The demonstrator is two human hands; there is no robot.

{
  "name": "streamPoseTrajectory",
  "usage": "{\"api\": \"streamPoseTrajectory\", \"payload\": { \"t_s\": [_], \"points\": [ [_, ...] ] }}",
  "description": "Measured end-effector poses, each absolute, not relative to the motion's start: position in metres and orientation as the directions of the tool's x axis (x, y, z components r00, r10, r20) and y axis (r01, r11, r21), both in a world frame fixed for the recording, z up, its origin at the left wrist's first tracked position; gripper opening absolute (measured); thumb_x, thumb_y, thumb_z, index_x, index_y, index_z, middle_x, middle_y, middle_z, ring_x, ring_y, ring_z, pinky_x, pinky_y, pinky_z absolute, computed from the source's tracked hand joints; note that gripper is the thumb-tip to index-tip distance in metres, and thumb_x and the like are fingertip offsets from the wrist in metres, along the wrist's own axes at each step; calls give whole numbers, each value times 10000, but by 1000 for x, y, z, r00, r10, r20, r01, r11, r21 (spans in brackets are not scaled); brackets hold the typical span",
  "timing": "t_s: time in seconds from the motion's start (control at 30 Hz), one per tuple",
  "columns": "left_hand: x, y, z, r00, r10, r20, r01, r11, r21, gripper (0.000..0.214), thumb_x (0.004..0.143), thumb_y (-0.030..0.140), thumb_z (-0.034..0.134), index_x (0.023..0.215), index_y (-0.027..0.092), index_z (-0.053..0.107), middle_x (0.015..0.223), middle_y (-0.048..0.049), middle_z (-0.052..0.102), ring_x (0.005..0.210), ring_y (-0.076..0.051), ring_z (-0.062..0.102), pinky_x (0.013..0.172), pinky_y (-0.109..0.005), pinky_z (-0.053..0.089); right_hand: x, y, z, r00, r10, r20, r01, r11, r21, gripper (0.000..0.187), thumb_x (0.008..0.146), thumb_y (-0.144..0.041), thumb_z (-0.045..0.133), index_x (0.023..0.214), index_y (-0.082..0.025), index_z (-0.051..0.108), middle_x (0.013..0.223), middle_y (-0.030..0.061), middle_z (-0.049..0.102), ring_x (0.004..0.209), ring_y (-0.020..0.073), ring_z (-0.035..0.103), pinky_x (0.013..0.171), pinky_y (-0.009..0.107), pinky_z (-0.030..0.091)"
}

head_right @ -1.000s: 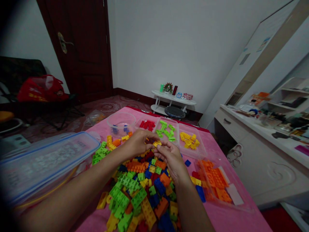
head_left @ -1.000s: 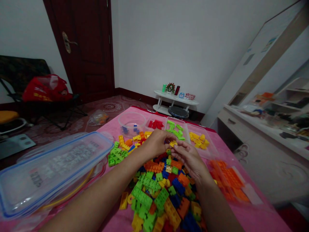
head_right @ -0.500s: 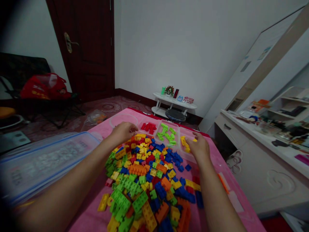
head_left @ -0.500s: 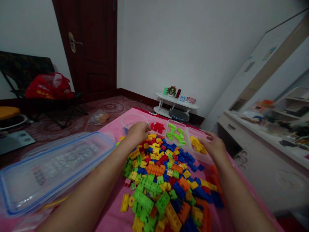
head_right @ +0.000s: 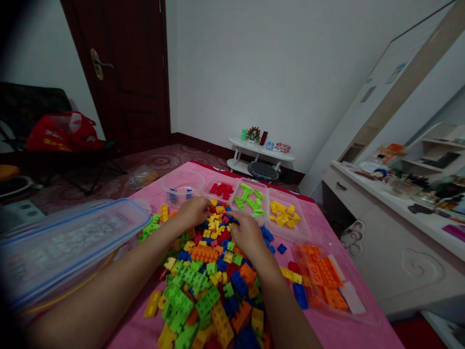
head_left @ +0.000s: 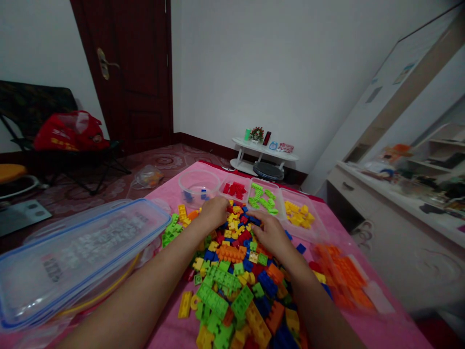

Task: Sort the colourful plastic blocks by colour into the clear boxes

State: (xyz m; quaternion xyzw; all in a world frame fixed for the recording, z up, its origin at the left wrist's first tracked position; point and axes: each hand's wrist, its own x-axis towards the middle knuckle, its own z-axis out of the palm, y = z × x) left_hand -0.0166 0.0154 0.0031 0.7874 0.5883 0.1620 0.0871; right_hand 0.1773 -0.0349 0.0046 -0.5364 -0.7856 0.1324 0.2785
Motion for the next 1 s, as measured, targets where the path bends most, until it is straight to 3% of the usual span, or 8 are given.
{"api": "streamPoseTrajectory", "payload": {
  "t_s": [0.1,0.3,0.53,0.77,0.9,1.0],
  "points": [
    [-18,16,3,255,957,138,880,-289,377,233,731,248,612,944,232,705,959,-68,707,915,-219,639,765,-278,464,163,-23,2,-374,889,264,818,450,-359,505,719,-30,479,1178,-186,619,1214,74,623,1144,196,532,1006,329,361],
    [-18,19,-3,305,939,161,838,-345,423,212,700,178,597,881,226,694,902,-25,708,846,-181,640,715,-246,458,151,-13,4,-332,934,133,928,349,-133,331,752,-61,472,974,-187,682,1047,83,655,1025,205,570,848,279,405],
    [-30,26,8,299,929,218,817,-367,444,221,719,154,547,851,220,711,834,-23,708,757,-157,625,626,-224,421,154,-31,33,-292,924,245,940,324,-103,274,801,-216,485,1012,-229,660,988,54,647,947,195,578,782,265,395],
    [-35,24,14,402,909,107,826,-411,386,244,675,243,645,902,253,734,904,-21,729,827,-185,644,656,-230,442,145,-46,32,-400,915,-57,914,402,43,259,746,-193,566,939,-286,710,976,49,640,889,213,614,696,281,407],
    [-26,16,13,412,911,26,865,-400,302,299,686,188,608,947,264,732,976,-36,724,906,-216,648,722,-256,459,136,-51,23,-334,939,-85,925,343,165,234,745,-148,568,942,-178,691,1026,120,623,890,252,628,672,304,425],
    [-23,12,13,391,920,26,880,-382,281,301,676,163,595,930,243,734,953,-53,725,898,-232,651,728,-274,464,136,-54,20,-301,951,-64,937,308,164,219,722,-105,560,904,-151,673,1010,128,624,847,239,635,629,284,411]
  ]
}}
